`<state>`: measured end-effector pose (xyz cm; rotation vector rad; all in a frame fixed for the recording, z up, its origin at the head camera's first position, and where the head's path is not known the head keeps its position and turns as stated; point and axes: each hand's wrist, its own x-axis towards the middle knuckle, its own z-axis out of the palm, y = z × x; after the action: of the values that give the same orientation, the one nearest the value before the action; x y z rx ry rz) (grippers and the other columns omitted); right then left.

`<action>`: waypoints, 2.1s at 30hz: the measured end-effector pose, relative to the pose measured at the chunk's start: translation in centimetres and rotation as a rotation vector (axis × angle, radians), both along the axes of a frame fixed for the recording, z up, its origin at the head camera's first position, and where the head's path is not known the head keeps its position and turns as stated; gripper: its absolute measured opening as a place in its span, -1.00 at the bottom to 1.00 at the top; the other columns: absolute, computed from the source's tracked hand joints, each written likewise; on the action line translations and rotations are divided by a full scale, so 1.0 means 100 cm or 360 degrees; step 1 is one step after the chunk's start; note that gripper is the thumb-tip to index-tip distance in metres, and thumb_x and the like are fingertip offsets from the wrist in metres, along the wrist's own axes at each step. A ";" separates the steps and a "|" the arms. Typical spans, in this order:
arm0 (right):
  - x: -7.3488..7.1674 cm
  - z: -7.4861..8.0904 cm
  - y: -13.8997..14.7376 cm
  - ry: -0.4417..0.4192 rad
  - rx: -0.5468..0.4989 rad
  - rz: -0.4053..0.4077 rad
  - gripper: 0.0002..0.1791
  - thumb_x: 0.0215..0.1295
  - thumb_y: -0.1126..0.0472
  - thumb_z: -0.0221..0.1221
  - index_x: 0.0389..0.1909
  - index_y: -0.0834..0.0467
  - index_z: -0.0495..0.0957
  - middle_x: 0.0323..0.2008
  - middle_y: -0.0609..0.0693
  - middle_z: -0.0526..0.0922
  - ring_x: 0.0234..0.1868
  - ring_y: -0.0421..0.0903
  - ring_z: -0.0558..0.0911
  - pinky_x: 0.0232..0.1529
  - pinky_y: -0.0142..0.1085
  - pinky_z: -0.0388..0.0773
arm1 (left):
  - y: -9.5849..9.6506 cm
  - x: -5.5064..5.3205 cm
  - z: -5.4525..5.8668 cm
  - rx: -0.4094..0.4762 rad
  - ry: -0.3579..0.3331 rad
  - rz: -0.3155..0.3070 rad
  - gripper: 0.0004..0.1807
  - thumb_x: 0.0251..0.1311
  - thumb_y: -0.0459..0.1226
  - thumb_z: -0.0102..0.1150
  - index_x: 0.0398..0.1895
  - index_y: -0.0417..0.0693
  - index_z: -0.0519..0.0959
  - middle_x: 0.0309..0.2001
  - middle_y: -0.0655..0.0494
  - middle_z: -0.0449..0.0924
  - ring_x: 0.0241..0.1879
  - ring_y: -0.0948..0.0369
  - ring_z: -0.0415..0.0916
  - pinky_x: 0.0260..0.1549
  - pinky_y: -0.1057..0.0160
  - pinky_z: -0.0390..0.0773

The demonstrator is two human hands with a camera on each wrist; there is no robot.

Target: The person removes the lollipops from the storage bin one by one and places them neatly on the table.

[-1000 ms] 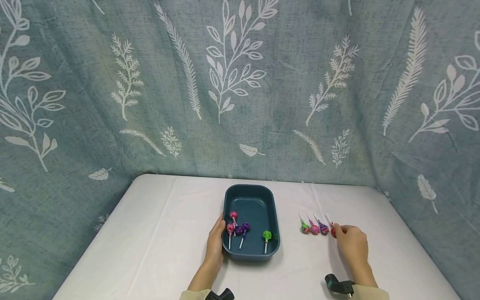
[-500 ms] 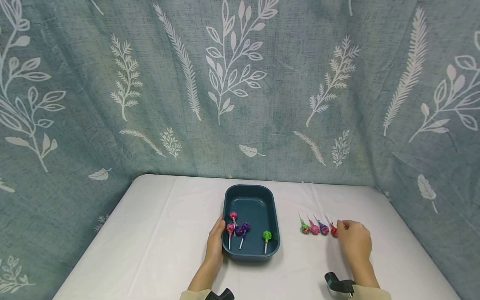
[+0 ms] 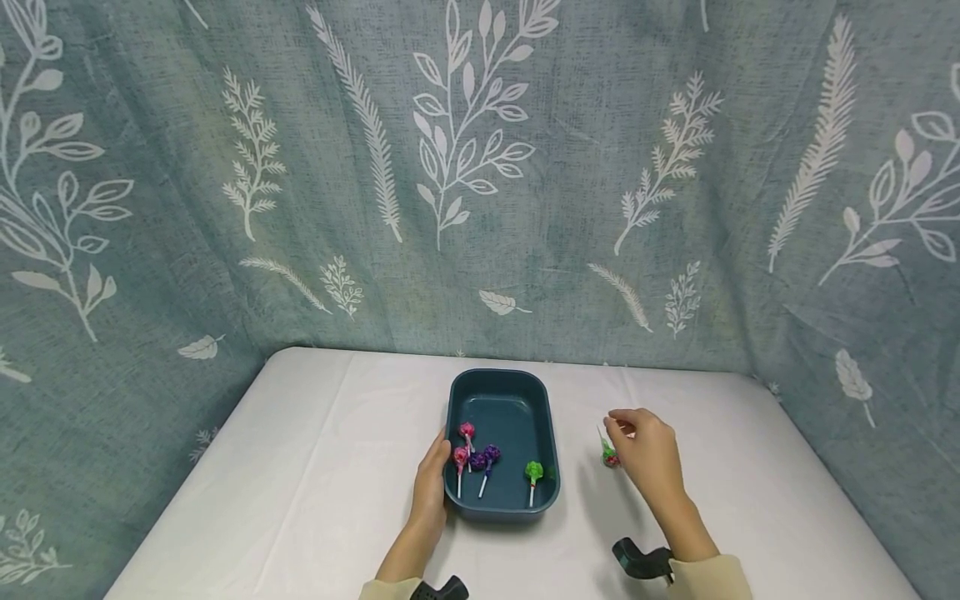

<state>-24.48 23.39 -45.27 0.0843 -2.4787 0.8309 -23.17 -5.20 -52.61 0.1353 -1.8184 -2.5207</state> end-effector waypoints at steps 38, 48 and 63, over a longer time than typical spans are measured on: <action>-0.022 0.002 -0.079 -0.0382 0.1055 0.1262 -0.71 -0.13 0.60 0.25 -0.39 0.24 0.72 -0.39 0.00 0.72 -0.21 -0.08 0.68 0.28 0.19 0.20 | 0.000 0.001 -0.001 -0.0021 0.0021 0.0012 -0.46 0.50 -0.17 -0.24 0.44 -0.23 0.18 0.46 -0.13 0.06 0.47 -0.07 -0.17 0.40 -0.06 -0.17; -0.025 -0.009 -0.078 -0.0355 0.1090 0.1258 -0.73 -0.10 0.56 0.28 -0.41 0.16 0.73 -0.41 -0.08 0.72 -0.19 -0.14 0.67 0.29 0.19 0.18 | 0.000 0.001 -0.002 -0.0026 0.0023 0.0014 -0.45 0.49 -0.16 -0.23 0.44 -0.23 0.18 0.46 -0.13 0.06 0.47 -0.07 -0.17 0.39 -0.07 -0.17; -0.027 -0.013 -0.077 -0.0349 0.1030 0.1263 -0.77 -0.12 0.54 0.32 -0.49 0.16 0.72 -0.47 -0.09 0.71 -0.25 -0.16 0.67 0.30 0.18 0.16 | -0.001 0.002 -0.001 -0.0011 0.0024 0.0004 -0.45 0.50 -0.14 -0.24 0.45 -0.22 0.18 0.47 -0.13 0.06 0.47 -0.07 -0.18 0.39 -0.08 -0.18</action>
<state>-27.21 15.68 -46.56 1.3223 -2.8297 0.2649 -22.95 -5.26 -52.70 0.1185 -1.8200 -2.5066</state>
